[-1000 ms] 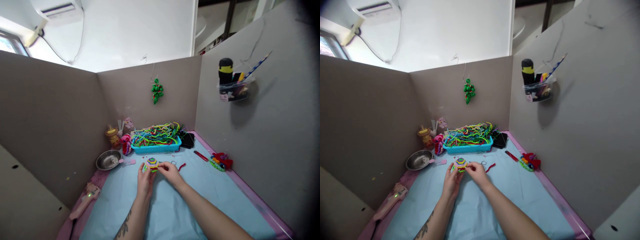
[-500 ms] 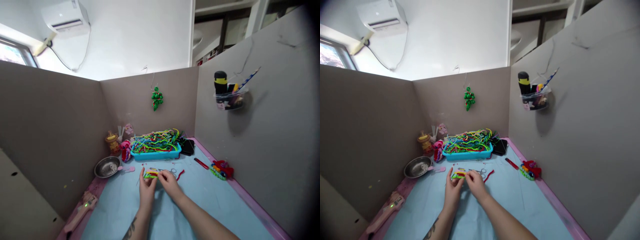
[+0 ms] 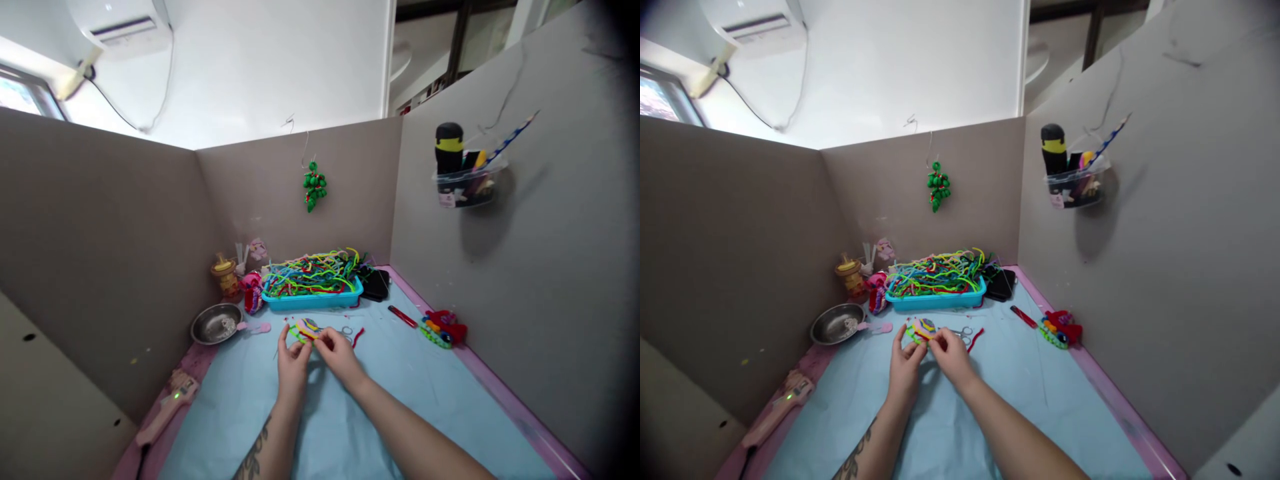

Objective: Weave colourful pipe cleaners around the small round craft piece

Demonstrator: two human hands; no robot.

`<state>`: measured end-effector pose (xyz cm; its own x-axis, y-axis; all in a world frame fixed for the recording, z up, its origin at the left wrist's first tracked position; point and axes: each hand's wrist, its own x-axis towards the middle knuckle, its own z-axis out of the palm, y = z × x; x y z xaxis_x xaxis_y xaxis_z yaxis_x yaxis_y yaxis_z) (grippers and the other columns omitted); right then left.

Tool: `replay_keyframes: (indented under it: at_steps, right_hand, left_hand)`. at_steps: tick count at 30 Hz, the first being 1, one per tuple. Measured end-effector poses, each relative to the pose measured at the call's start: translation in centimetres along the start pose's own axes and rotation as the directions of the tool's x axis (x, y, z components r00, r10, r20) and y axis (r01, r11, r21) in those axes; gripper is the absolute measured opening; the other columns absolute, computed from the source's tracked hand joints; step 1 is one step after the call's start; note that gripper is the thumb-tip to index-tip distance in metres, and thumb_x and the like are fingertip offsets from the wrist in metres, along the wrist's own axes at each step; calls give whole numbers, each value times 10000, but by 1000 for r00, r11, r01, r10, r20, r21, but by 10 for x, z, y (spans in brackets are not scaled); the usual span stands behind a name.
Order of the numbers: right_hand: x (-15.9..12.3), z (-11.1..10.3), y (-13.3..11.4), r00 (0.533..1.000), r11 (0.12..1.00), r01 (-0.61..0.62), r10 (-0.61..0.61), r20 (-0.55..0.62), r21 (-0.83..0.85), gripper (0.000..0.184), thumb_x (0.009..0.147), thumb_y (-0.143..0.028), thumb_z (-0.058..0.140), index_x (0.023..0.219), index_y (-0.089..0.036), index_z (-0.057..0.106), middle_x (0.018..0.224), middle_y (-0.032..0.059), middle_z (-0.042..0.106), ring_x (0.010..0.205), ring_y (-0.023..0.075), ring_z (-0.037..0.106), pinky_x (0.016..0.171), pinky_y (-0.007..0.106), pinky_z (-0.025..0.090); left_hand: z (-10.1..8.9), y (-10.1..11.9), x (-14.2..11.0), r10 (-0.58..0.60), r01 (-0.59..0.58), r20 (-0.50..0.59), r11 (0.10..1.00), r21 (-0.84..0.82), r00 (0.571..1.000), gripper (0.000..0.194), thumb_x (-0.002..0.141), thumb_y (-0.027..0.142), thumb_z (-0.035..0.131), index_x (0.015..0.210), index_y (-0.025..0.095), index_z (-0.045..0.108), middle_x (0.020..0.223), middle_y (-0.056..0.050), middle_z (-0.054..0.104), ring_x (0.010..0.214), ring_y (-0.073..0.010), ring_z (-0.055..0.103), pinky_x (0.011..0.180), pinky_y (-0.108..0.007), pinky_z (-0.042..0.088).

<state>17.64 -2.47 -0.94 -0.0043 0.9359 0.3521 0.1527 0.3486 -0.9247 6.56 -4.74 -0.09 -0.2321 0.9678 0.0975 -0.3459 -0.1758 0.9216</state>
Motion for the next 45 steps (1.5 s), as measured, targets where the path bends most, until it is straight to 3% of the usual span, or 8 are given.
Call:
replay_keyframes:
  at_steps: [5, 14, 19, 28, 32, 36, 42, 45]
  right_hand:
    - [2, 3, 2, 990, 923, -138, 143, 12, 359, 272, 650, -269, 673, 823, -209, 471, 638, -40, 570, 583, 138, 537, 574, 251, 406]
    - [4, 3, 5, 963, 778, -250, 262, 63, 576, 424, 576, -263, 745, 948, -181, 560, 624, -28, 638, 576, 140, 570, 613, 263, 406]
    - [4, 3, 7, 960, 776, -247, 276, 39, 580, 388, 592, -249, 732, 931, -188, 552, 594, -53, 603, 531, 112, 524, 564, 234, 366]
    - [-1, 6, 2, 981, 861, -188, 184, 56, 473, 321, 649, -258, 671, 914, -196, 500, 614, -49, 604, 554, 123, 542, 576, 242, 387]
    - [-3, 7, 0, 982, 868, -190, 174, 77, 459, 318, 658, -258, 660, 920, -202, 488, 624, -47, 611, 568, 130, 561, 583, 249, 407]
    - [-2, 7, 1, 981, 874, -192, 183, 64, 446, 315, 664, -286, 660, 913, -204, 486, 640, -39, 614, 581, 141, 576, 585, 259, 426]
    - [0, 6, 4, 984, 877, -149, 178, -20, 457, 282, 684, -279, 645, 897, -204, 476, 635, -43, 585, 584, 134, 558, 596, 259, 427]
    - [-1, 8, 5, 987, 876, -127, 158, -27, 464, 267, 686, -257, 641, 890, -203, 477, 669, -37, 583, 611, 129, 555, 616, 256, 426]
  left_hand:
    - [1, 1, 1, -85, 88, 28, 989, -121, 996, 881, 642, 226, 729, 1364, 184, 226, 901, -82, 703, 816, -178, 662, 817, -328, 449]
    - [2, 0, 0, -96, 100, 37, 989, -109, 995, 850, 605, 229, 761, 1315, 172, 296, 924, -93, 706, 855, -194, 660, 851, -336, 433]
    - [0, 0, 1, -79, 78, -2, 994, -79, 997, 827, 606, 251, 767, 1302, 174, 327, 839, -43, 690, 757, -154, 643, 761, -285, 446]
    - [-6, -3, 6, -92, 77, -125, 990, -119, 988, 773, 630, 339, 763, 1264, 181, 350, 850, -65, 682, 737, -149, 649, 728, -263, 460]
    - [-6, -2, 7, -155, 128, -122, 970, -209, 980, 699, 607, 285, 782, 1177, 175, 393, 869, -80, 681, 746, -153, 654, 735, -263, 472]
    - [-3, 0, 6, -174, 146, -105, 963, -227, 979, 720, 610, 280, 781, 1208, 187, 391, 883, -73, 680, 761, -155, 653, 729, -261, 476]
    - [3, 1, -2, -100, 100, -23, 994, -38, 995, 1014, 595, 271, 786, 1403, 182, 180, 824, -57, 697, 774, -170, 661, 765, -290, 466]
    - [7, 4, -5, -36, 37, -11, 997, 62, 999, 1025, 623, 288, 763, 1425, 186, 132, 764, -43, 700, 739, -172, 662, 737, -287, 469]
